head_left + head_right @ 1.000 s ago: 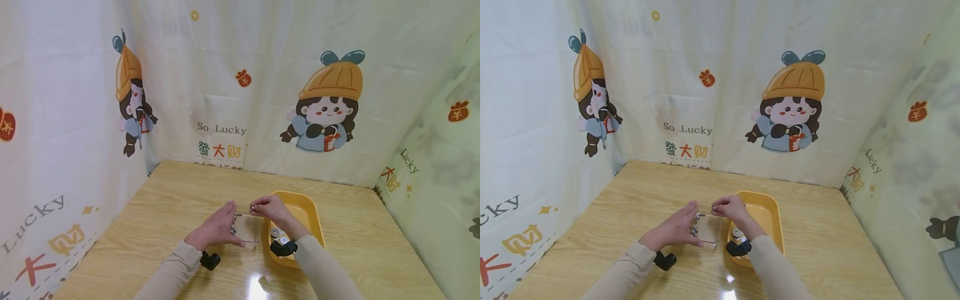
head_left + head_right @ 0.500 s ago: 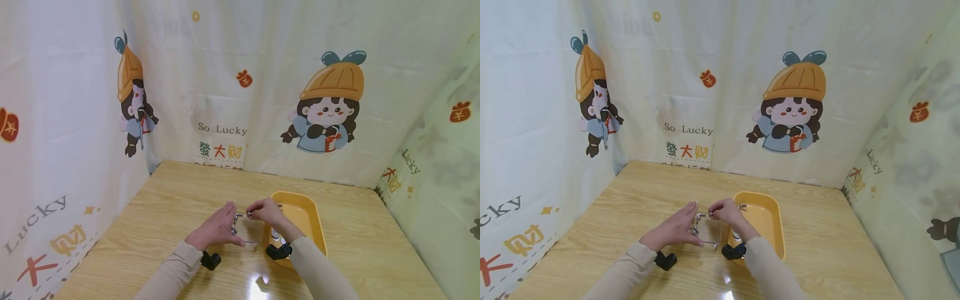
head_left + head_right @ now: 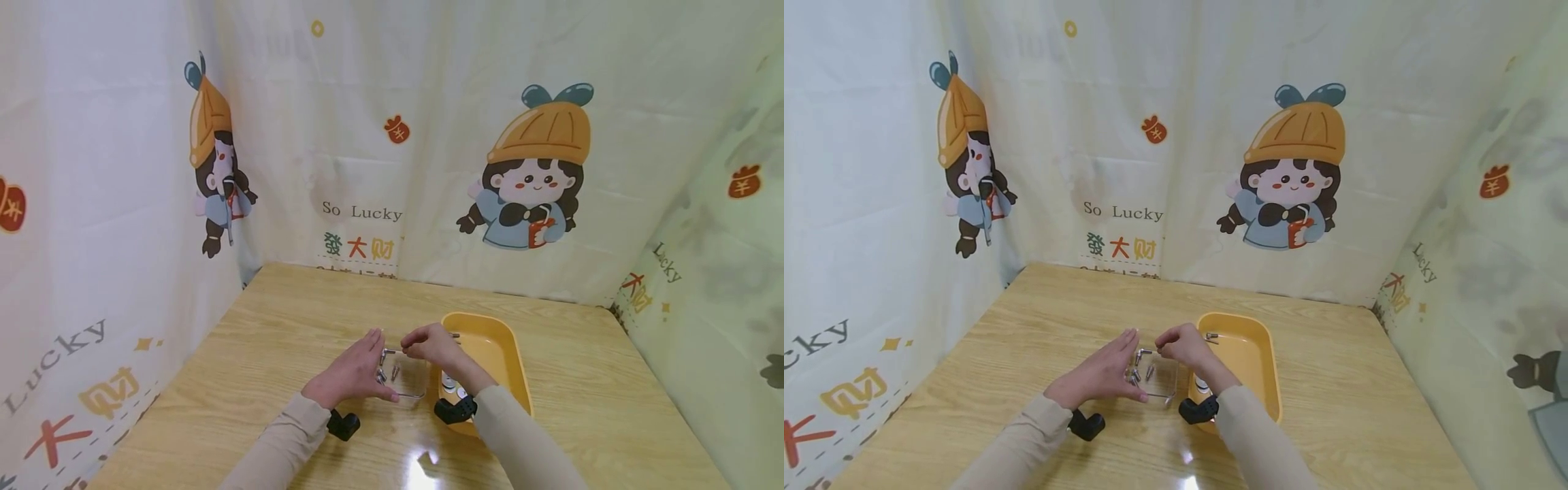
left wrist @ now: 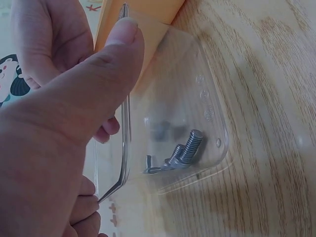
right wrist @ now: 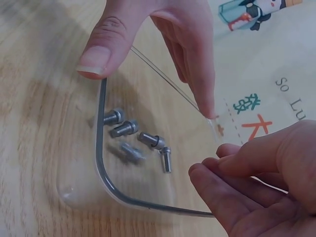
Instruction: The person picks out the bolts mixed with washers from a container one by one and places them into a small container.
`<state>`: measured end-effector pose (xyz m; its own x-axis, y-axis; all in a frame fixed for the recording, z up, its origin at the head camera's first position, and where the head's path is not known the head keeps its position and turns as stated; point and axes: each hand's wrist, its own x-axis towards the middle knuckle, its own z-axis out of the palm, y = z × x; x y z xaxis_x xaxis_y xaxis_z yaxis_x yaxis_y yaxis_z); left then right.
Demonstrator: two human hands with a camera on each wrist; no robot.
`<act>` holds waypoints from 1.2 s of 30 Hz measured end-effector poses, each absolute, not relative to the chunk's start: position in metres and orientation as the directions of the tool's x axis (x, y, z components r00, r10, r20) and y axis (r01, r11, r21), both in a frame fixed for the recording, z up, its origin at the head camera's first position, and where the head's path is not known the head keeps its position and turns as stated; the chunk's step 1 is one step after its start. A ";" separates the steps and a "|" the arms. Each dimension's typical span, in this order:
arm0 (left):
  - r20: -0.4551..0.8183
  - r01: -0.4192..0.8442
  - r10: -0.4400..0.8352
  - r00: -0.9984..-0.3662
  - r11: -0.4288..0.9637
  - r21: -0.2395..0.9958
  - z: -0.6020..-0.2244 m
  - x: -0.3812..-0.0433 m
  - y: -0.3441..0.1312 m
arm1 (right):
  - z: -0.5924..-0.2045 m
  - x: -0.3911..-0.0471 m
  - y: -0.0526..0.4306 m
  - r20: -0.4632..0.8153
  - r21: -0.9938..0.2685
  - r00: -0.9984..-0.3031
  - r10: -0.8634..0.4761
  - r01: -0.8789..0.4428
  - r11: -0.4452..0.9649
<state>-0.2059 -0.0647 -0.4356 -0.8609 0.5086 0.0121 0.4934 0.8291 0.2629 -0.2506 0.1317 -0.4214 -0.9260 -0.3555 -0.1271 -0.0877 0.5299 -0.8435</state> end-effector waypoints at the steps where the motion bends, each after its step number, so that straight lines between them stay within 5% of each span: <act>1: 0.010 0.492 0.508 -0.861 0.829 0.264 -0.436 -0.206 -0.065 | -0.422 -0.251 0.132 -0.126 -0.847 -0.926 -0.355 -0.086 0.525; 36: 0.016 0.507 0.527 -0.850 0.809 0.299 -0.424 -0.211 -0.049 | -0.414 -0.263 0.173 -0.143 -0.976 -0.954 -0.265 0.091 0.198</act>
